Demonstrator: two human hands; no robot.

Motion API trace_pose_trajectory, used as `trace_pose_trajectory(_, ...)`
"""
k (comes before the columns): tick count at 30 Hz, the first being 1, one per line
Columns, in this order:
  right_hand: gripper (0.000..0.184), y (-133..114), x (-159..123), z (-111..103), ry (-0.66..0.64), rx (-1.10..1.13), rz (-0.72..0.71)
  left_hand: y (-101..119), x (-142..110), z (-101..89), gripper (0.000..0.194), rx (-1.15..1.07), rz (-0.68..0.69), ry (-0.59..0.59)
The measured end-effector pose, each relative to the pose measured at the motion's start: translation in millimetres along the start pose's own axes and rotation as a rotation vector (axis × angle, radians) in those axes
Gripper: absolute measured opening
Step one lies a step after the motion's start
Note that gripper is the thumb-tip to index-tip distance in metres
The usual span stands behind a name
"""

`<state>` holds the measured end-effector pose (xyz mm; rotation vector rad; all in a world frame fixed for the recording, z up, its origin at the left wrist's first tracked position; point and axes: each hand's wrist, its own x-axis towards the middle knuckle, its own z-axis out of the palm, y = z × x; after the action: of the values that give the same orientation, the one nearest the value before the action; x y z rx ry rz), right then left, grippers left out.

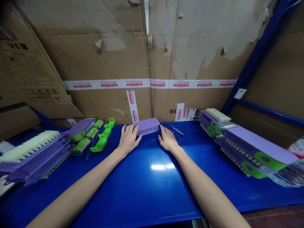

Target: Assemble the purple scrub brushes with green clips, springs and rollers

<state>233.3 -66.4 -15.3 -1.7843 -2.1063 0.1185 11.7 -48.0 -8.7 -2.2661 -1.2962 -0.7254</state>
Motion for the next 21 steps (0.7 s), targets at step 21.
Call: trace_pose_trajectory(21, 0.056, -1.8, -0.6, -2.7, -0.027, -0.036, -0.022, -1.0, 0.0, 2.1, 0.042, 0.030, -0.021, 0.018)
